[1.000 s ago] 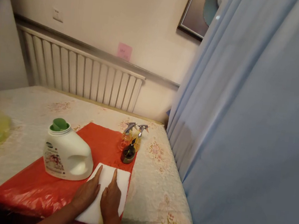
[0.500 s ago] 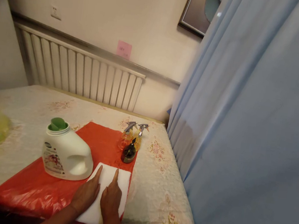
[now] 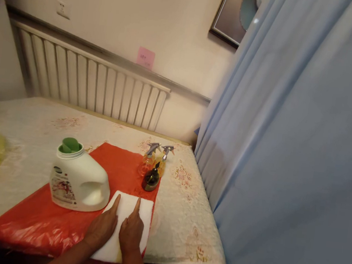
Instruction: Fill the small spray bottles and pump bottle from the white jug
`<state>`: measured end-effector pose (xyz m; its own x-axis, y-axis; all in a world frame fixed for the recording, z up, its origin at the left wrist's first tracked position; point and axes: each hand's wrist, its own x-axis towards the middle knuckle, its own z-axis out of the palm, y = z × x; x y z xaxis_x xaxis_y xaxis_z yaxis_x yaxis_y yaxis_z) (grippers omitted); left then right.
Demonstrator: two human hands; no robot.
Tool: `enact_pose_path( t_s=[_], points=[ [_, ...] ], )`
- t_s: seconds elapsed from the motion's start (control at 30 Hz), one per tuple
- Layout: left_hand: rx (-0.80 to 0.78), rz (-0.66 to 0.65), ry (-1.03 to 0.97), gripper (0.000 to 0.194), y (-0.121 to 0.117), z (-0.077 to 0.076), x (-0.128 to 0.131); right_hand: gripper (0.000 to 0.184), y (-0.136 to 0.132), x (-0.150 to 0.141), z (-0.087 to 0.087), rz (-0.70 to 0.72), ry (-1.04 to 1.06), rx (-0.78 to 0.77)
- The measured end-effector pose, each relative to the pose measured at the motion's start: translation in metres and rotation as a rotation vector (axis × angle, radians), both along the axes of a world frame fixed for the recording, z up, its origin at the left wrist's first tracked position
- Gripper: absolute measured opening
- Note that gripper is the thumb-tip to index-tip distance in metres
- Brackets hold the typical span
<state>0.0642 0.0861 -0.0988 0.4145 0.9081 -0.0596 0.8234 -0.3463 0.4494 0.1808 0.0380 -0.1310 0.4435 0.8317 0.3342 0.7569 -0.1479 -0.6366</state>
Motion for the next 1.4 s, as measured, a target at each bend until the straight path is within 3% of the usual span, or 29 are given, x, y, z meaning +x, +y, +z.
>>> enact_pose_path(
  t_s=[1.03,1.23,1.4],
  points=[
    [0.007,-0.016,0.0,0.065,0.0,-0.003,-0.002,0.078,0.0,-0.001,0.001,-0.001,0.103,0.022],
    [0.032,-0.03,-0.013,0.062,0.005,-0.017,-0.003,0.069,0.01,0.013,0.015,0.049,0.338,0.091],
    [0.114,-0.043,-0.032,0.057,0.006,-0.032,-0.005,0.052,0.042,0.049,0.027,-0.122,0.337,0.253]
  ],
)
